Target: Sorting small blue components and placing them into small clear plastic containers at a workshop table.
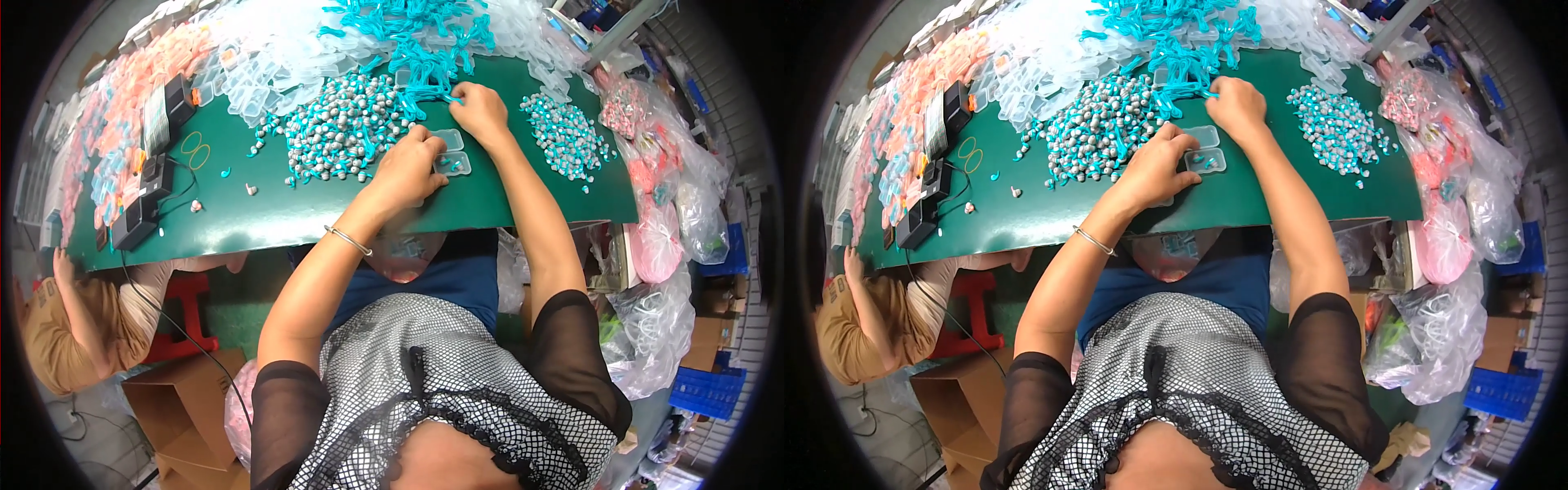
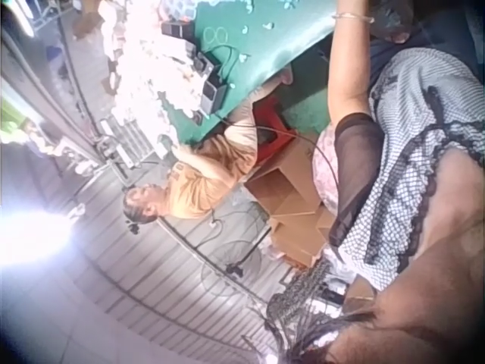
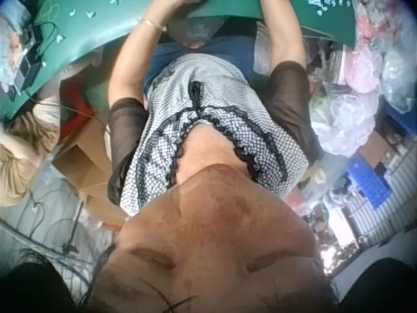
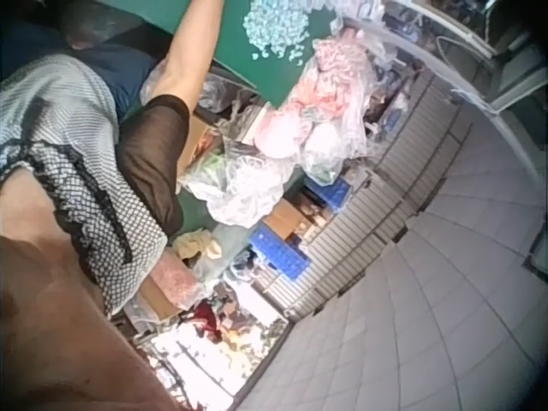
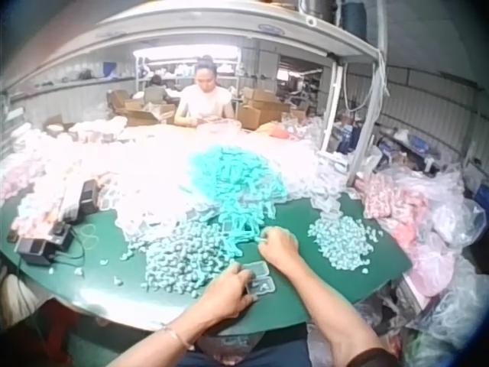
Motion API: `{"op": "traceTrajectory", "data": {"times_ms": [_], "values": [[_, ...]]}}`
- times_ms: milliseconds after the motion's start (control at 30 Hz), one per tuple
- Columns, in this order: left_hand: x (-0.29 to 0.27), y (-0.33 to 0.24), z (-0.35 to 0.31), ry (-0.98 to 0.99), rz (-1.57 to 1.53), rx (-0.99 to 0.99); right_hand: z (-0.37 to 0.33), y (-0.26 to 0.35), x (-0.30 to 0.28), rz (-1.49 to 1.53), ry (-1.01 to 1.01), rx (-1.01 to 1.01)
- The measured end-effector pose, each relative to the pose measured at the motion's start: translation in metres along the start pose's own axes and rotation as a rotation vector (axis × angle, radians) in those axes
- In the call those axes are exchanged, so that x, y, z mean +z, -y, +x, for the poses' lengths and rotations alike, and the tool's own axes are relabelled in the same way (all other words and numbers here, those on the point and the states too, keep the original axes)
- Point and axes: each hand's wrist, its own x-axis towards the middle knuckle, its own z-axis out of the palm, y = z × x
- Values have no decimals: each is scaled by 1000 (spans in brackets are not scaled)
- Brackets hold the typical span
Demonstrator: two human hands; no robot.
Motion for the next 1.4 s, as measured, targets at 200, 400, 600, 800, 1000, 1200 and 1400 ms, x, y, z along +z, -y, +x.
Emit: {"op": "traceTrajectory", "data": {"times_ms": [200, 400, 600, 800, 1000, 1200, 1400], "values": [[-3, -6, -3, -4, -3, -10, -50, -49, -23, 330, 17, 68], [3, 0, -4, -108, -28, -2, -92, -28, -31, 720, 8, 0], [2, -7, 7, -135, 106, -46, -98, -20, -26, 741, -19, -57], [-1, -17, 22, -20, 231, -181, -103, -13, -18, 741, -53, -82], [7, -26, 23, -58, 352, -132, -105, -14, -12, 703, -114, -81], [16, -36, 18, -101, 472, -43, -105, -13, -10, 692, -120, -84], [7, -27, 0, -93, 283, 119, -105, -15, -12, 677, -128, -131]]}}
